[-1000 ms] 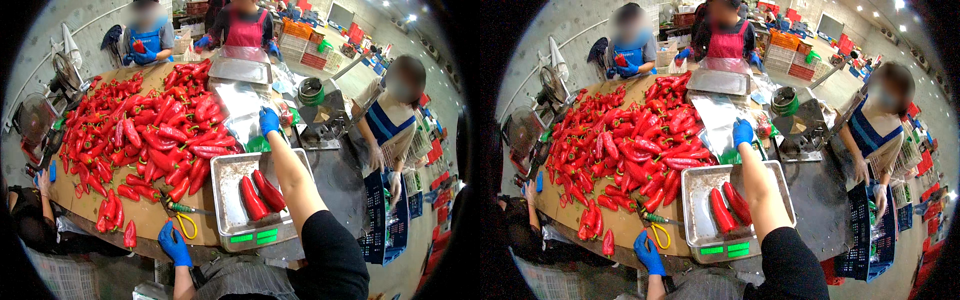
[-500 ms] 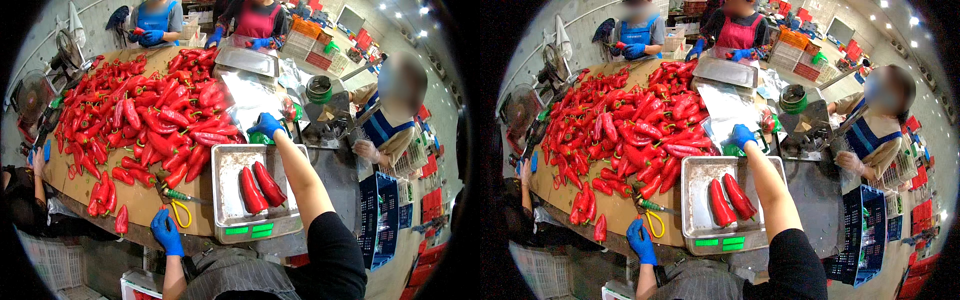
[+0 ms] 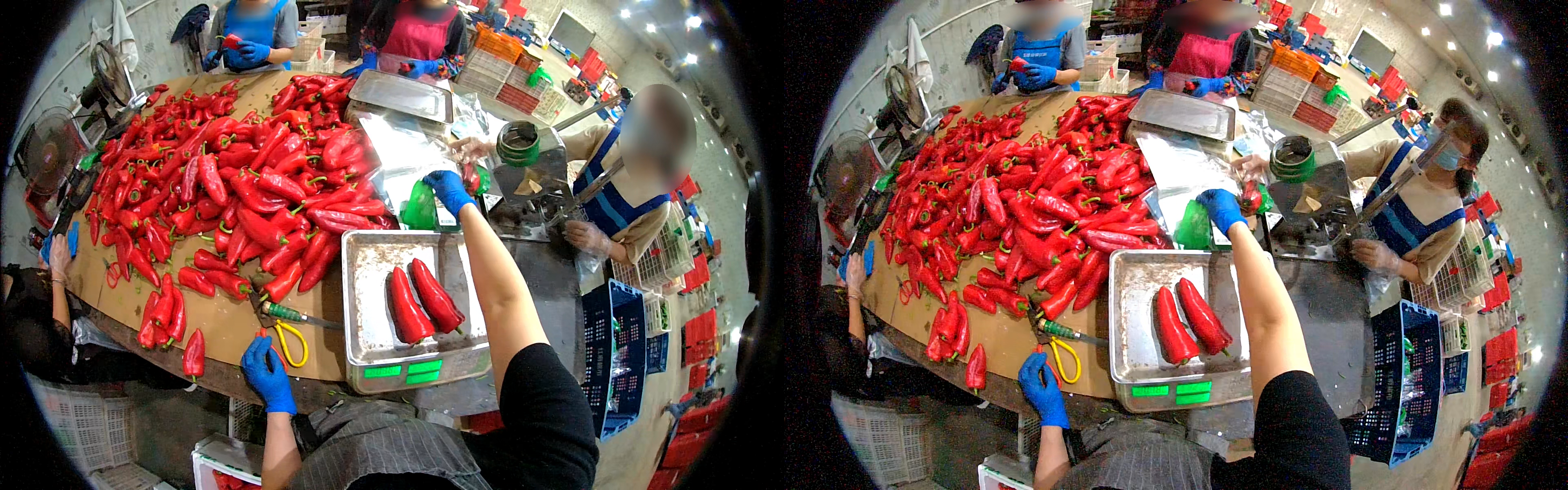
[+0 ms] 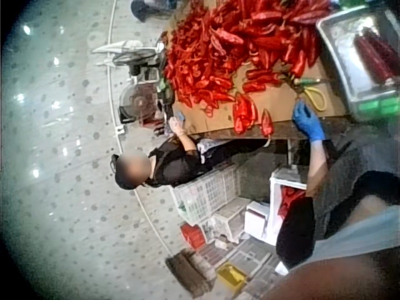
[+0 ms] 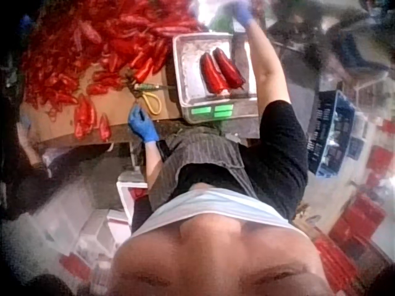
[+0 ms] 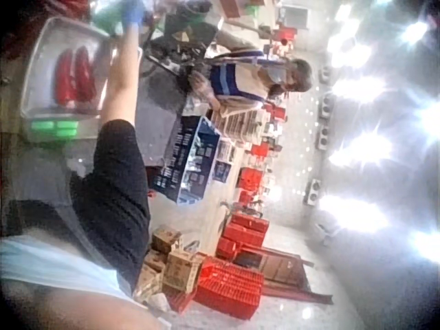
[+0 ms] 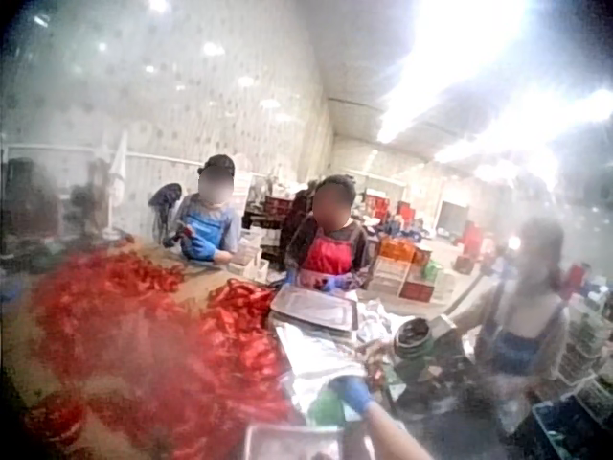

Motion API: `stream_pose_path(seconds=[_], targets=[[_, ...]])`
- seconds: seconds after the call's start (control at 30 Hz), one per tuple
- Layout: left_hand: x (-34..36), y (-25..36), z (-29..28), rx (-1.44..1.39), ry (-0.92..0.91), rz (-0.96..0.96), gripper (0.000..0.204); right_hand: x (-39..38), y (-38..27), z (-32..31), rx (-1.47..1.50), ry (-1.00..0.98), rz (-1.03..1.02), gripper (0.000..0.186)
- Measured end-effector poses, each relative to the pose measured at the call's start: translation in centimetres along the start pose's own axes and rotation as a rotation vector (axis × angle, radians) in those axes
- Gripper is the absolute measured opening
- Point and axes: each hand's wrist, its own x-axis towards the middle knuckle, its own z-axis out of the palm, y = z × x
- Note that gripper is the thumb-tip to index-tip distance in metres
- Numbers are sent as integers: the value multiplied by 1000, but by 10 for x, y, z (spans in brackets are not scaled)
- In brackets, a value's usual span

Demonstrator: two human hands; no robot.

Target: The person sorts red peppers from a large pile on a table, selects individual peppers, and places them onto a digital scale. The person then picks up a plastic bag, places the weighed peppers inside, and sets the bag aside. This process is repeated multiple times with coworkers visible in the background performing similar tasks.

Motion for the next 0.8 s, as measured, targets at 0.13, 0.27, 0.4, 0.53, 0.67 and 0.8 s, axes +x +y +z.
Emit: stream_pose_path(seconds=[0.13,0.27,0.4,0.53,0.67,0.8], targets=[[-2,-3,-2,-73,-22,-82,20,-15,-62,-39,464,157,34,28],[0,-3,3,-141,95,-82,28,-76,-121,-65,682,135,-121,24],[34,117,-25,-417,-69,107,56,-181,-201,-44,886,65,-41,10],[40,217,-26,-960,-517,303,106,-272,-239,15,775,135,-125,12],[45,227,-17,-1252,-356,-210,63,-307,-251,34,951,-39,-18,17],[74,195,-67,-1061,-333,-384,35,-309,-229,3,722,227,-305,35]])
